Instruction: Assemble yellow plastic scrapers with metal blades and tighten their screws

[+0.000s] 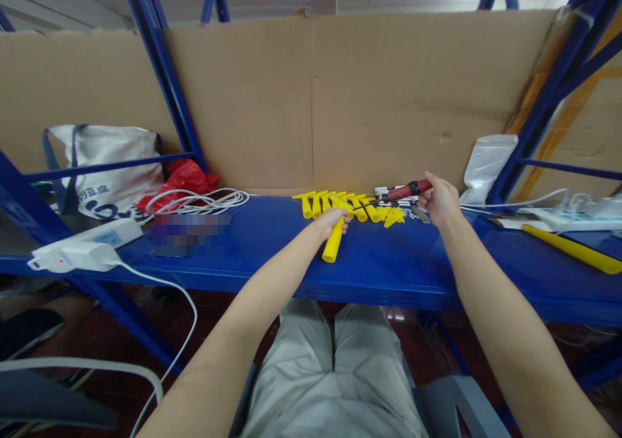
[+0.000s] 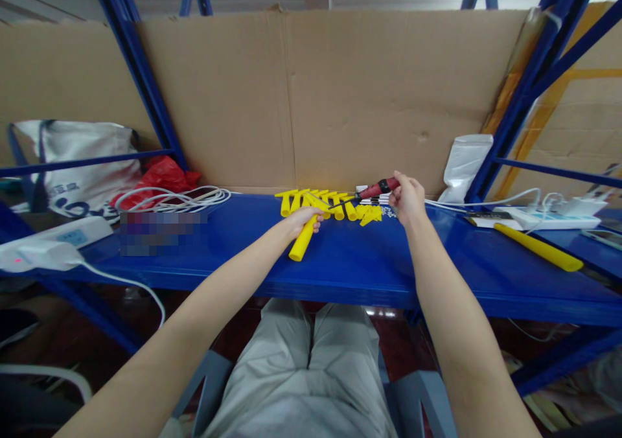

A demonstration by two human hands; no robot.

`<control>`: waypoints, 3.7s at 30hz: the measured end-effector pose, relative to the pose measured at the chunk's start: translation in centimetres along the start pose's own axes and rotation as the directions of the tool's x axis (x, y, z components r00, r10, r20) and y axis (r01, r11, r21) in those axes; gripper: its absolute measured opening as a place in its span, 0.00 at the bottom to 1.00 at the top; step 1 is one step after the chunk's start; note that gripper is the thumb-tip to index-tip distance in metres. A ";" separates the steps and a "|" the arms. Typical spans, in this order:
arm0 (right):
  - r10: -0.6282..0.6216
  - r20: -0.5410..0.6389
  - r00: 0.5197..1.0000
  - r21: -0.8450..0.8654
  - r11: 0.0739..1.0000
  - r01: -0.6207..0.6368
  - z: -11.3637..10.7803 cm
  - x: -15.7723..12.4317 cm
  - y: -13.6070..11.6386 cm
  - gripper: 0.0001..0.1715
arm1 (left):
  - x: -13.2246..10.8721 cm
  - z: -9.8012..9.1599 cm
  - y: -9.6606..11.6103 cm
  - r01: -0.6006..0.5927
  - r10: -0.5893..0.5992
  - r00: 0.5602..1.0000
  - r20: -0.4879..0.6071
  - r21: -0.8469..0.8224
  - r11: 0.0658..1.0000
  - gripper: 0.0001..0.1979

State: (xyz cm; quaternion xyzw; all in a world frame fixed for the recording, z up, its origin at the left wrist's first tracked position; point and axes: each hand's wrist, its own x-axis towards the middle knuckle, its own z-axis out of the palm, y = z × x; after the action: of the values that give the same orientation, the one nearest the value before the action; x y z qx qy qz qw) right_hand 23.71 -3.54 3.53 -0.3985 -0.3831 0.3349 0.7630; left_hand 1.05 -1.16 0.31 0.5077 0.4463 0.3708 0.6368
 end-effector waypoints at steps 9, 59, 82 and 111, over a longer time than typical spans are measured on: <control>0.017 0.170 0.985 0.075 0.997 -0.030 0.1 -0.5 -0.5 0.19 | -0.1 0.0 0.1 0.009 -0.009 1.000 -0.013 0.000 1.000 0.07; -0.095 0.145 0.985 0.005 0.995 0.095 0.5 -0.9 -0.3 0.17 | 0.1 -0.2 0.0 -0.012 0.012 1.000 -0.008 -0.001 1.000 0.08; -0.087 0.162 0.983 0.032 0.996 0.083 0.4 -1.0 -0.4 0.21 | 0.0 -0.1 0.0 -0.008 0.008 1.000 -0.006 0.020 1.000 0.07; -0.028 0.139 0.990 0.001 1.000 0.028 0.2 -0.8 -0.2 0.25 | 0.4 -0.1 -0.2 -0.002 0.002 1.000 -0.017 0.017 1.000 0.06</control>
State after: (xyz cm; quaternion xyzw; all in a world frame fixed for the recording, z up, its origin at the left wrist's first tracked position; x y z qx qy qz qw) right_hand 23.19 -4.24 3.51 -0.3694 -0.4411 0.3507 0.7390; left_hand 1.12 -0.79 0.02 0.5104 0.4542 0.3719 0.6284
